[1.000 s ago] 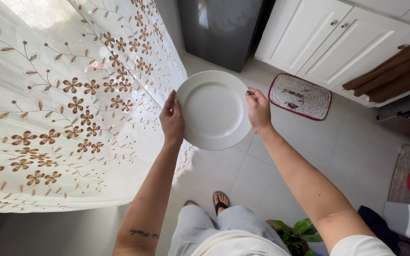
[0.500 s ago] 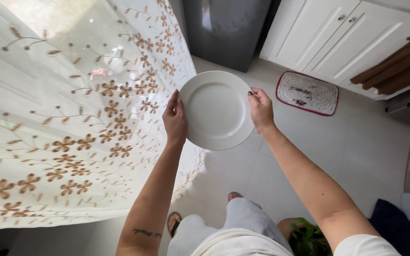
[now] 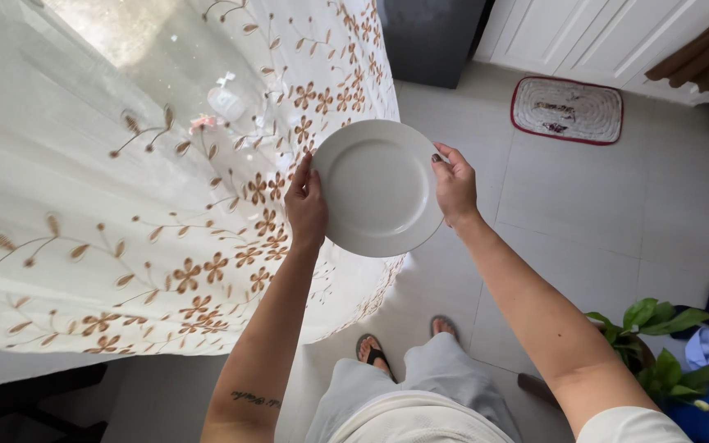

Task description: Arranging placemats and placing plates on a dining table.

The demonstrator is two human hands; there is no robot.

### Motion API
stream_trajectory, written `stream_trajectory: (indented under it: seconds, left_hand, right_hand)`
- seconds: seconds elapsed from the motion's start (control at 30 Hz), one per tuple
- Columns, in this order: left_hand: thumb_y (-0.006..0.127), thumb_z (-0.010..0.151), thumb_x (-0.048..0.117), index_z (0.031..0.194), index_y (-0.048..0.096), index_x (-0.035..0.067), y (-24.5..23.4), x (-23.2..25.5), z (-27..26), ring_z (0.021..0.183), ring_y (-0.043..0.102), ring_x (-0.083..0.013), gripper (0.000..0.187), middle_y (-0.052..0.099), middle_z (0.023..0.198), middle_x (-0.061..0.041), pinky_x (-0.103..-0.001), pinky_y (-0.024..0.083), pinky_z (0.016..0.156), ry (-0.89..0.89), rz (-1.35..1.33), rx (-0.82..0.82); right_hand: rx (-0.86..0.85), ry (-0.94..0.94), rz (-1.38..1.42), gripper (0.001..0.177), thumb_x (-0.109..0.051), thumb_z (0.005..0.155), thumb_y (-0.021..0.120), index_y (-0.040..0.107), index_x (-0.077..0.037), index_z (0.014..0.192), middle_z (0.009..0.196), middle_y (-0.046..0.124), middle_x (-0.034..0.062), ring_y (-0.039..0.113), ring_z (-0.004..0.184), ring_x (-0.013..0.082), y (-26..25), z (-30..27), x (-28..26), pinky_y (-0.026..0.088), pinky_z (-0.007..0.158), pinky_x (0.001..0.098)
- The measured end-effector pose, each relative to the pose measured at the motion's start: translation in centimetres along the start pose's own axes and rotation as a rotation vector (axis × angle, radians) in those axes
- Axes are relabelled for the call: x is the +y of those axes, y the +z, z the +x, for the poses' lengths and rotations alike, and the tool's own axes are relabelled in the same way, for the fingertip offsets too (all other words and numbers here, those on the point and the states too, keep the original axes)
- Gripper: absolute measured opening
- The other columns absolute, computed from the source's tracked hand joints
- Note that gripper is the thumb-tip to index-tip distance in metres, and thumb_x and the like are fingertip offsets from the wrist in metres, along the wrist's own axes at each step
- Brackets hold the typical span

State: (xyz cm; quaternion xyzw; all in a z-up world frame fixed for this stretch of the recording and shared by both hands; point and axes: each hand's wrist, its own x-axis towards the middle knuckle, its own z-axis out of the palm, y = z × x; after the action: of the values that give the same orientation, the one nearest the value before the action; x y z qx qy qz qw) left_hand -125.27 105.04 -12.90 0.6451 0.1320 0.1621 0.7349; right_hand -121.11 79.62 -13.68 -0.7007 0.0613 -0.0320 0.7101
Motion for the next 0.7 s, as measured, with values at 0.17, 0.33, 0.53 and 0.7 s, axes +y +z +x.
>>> stream_trajectory:
  seconds: [0.17, 0.33, 0.53, 0.7]
  left_hand:
    - [0.054, 0.105, 0.016, 0.146, 0.058, 0.006, -2.5, -0.1, -1.6, 0.099, 0.068, -0.0067, 0.042, 0.073, 0.127, -0.009, -0.022, 0.054, 0.086, -0.01, 0.001, 0.034]
    - [0.054, 0.106, 0.016, 0.145, 0.058, 0.006, -4.3, -0.7, -4.5, 0.092, 0.068, -0.0071, 0.041, 0.075, 0.119, -0.01, -0.021, 0.054, 0.081, -0.034, -0.084, 0.047]
    - [0.055, 0.105, 0.017, 0.146, 0.061, 0.007, -5.9, -0.3, -9.9, 0.086, 0.06, -0.0115, 0.042, 0.073, 0.122, -0.012, -0.026, 0.05, 0.075, -0.087, -0.004, 0.144]
    - [0.055, 0.105, 0.016, 0.145, 0.057, 0.004, -7.5, -1.0, -12.6, 0.114, 0.065, -0.0113, 0.041, 0.067, 0.139, -0.011, -0.024, 0.052, 0.096, 0.007, -0.021, 0.151]
  right_hand:
    - [-0.026, 0.009, -0.061, 0.042, -0.014, 0.102, 0.054, 0.061, -0.011, 0.143, 0.082, 0.063, -0.0014, 0.048, 0.07, 0.0033, 1.5, -3.2, -1.2, 0.045, 0.071, 0.0211]
    - [-0.077, -0.026, -0.044, 0.043, -0.012, 0.102, 0.053, 0.06, -0.011, 0.145, 0.078, 0.062, -0.0042, 0.045, 0.067, 0.0014, 1.4, -5.5, -1.3, 0.045, 0.071, 0.0193]
    - [-0.099, 0.022, -0.012, 0.039, -0.014, 0.102, 0.056, 0.063, -0.002, 0.139, 0.097, 0.074, -0.0004, 0.063, 0.084, 0.0019, 0.5, -9.0, 0.0, 0.052, 0.081, 0.0197]
    - [-0.166, 0.056, -0.021, 0.035, -0.018, 0.103, 0.057, 0.063, 0.0, 0.131, 0.098, 0.074, 0.0052, 0.066, 0.083, 0.007, 0.8, -11.8, -1.0, 0.054, 0.076, 0.0237]
